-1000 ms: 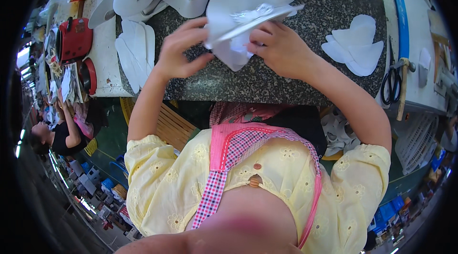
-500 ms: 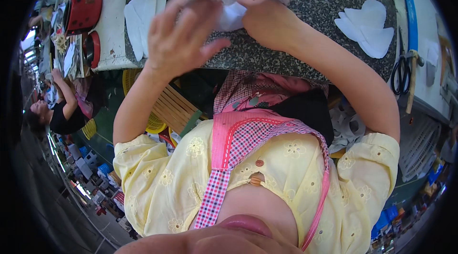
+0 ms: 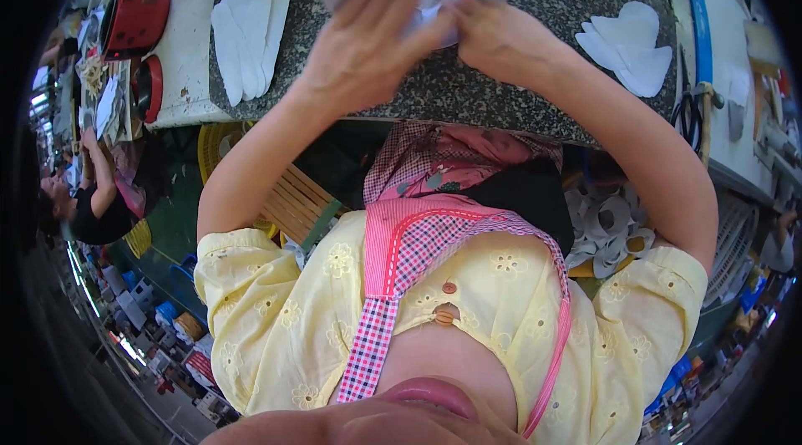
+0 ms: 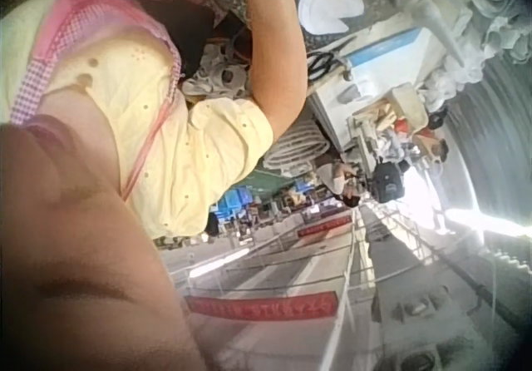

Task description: The person retrieves heated lining pieces from a heating pot, inserts them into shoe uppers, and uses a wooden stick to press the lining inside before shaping and smoothing the shoe uppers by hand.

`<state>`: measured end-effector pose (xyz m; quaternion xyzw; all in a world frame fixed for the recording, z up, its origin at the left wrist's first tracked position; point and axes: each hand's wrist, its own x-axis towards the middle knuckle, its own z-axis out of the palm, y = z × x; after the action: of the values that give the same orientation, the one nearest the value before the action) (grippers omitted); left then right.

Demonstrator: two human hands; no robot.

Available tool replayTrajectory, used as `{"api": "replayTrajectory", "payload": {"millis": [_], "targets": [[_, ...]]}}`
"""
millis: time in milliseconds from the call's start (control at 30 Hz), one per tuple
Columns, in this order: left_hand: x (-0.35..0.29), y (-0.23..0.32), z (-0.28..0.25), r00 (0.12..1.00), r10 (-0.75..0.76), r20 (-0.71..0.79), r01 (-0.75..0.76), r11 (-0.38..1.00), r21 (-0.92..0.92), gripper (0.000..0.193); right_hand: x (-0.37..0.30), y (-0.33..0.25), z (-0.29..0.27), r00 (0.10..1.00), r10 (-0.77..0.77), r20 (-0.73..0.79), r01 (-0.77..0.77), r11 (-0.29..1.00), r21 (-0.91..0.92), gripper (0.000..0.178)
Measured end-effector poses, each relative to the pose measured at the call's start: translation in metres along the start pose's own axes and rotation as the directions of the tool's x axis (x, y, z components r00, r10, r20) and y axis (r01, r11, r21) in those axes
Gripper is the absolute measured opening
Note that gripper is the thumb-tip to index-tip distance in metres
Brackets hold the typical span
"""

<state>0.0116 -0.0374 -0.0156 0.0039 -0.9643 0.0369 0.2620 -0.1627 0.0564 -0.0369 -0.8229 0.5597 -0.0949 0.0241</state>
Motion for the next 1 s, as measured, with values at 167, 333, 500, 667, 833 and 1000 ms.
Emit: {"api": "replayTrajectory", "payload": {"millis": [167, 333, 500, 667, 833, 1000], "targets": [[-0.025, -0.001, 0.017, 0.999, 0.029, 0.033, -0.036, 0.966, 0.256, 0.025, 0.002, 0.002, -0.017, 0.996, 0.051, 0.076, -0.045, 0.996, -0.078, 0.033], [-0.035, 0.015, 0.018, 0.997, -0.073, -0.004, 0.073, 0.981, 0.178, 0.022, 0.008, -0.017, -0.003, 0.958, 0.216, -0.191, -0.181, 0.966, 0.183, 0.028], [-0.046, 0.028, 0.024, 0.992, -0.112, -0.051, 0.118, 0.98, 0.16, 0.015, 0.001, -0.006, 0.016, 0.948, 0.04, -0.316, -0.076, 0.992, -0.099, 0.015], [-0.048, 0.036, 0.021, 0.979, -0.183, 0.085, 0.179, 0.982, 0.055, 0.018, -0.003, -0.001, 0.02, 0.931, -0.042, -0.363, -0.018, 0.987, -0.16, 0.017], [-0.043, 0.04, 0.016, 0.956, -0.173, 0.236, 0.168, 0.985, 0.041, 0.014, -0.002, -0.002, 0.027, 0.895, 0.101, -0.435, -0.138, 0.989, -0.054, 0.021], [-0.04, 0.047, 0.014, 0.939, -0.253, 0.233, 0.246, 0.968, 0.057, 0.014, -0.006, -0.014, 0.03, 0.88, 0.119, -0.46, -0.134, 0.991, -0.001, 0.015]]}}
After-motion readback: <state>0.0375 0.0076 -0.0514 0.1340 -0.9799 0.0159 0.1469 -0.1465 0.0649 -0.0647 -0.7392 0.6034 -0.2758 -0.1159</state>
